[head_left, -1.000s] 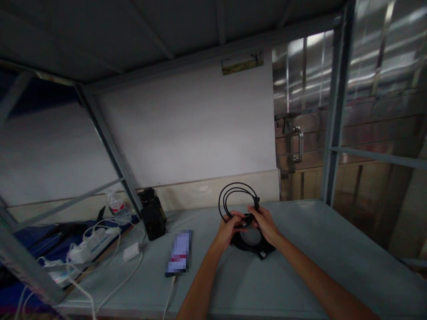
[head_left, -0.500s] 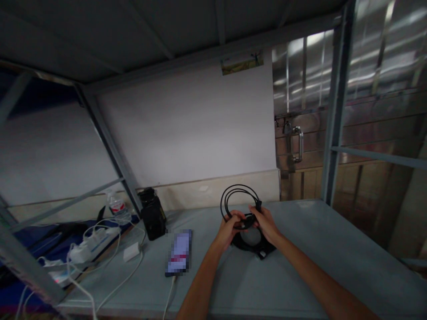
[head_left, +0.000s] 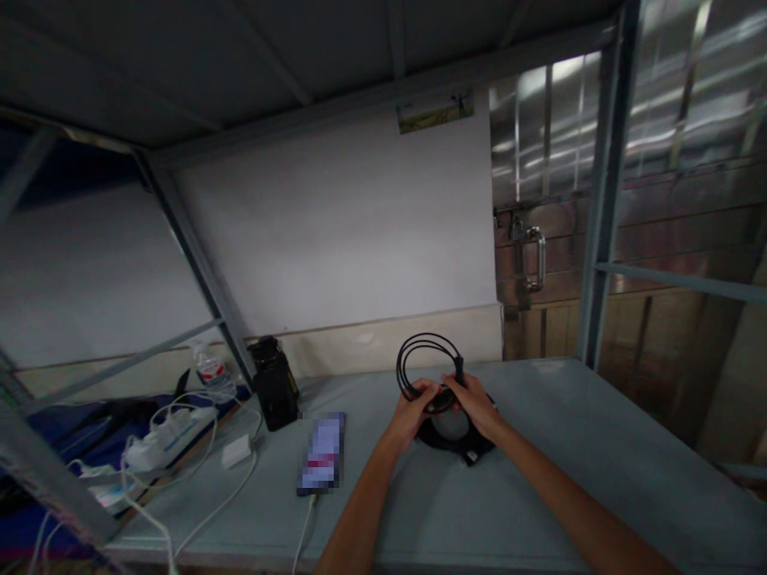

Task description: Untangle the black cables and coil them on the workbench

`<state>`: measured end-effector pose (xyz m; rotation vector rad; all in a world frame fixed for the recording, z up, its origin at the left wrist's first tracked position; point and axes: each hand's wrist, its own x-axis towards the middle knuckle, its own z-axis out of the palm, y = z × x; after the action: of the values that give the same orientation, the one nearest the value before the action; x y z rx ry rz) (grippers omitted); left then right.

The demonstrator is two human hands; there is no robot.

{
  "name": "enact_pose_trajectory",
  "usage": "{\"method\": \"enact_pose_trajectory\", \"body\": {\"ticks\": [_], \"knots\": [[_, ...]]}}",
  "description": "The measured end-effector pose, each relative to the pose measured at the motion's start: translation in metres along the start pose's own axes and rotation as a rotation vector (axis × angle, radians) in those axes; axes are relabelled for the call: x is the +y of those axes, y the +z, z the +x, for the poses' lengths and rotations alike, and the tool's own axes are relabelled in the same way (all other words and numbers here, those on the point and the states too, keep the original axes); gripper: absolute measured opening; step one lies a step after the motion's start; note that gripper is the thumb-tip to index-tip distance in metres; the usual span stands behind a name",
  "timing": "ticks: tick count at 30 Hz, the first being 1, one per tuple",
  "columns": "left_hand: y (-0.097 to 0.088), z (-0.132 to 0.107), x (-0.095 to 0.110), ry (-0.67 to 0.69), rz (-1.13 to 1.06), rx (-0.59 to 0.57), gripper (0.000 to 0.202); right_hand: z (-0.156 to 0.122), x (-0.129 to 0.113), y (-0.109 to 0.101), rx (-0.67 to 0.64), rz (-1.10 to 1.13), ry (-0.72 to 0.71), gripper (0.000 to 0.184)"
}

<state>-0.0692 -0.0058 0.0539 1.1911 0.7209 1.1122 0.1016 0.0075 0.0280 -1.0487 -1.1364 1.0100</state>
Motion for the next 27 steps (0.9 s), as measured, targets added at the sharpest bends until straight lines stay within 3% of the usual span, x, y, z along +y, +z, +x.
{"method": "enact_pose_trajectory", "body": {"ticks": [12,19,27], "knots": [[0.001,-0.002,0.004,0.052,0.040,0.036,0.051,-0.010,-0.011,-0.001,-0.127,-0.279,-0.041,0.068],[-0.003,0.004,-0.007,0.089,0.078,-0.003,0.053,-0.015,-0.012,0.004,-0.247,-0.116,0.083,0.075],[-0.005,0.005,-0.009,0.121,0.145,0.012,0.054,-0.015,-0.012,0.005,-0.225,-0.028,0.099,0.067]]}}
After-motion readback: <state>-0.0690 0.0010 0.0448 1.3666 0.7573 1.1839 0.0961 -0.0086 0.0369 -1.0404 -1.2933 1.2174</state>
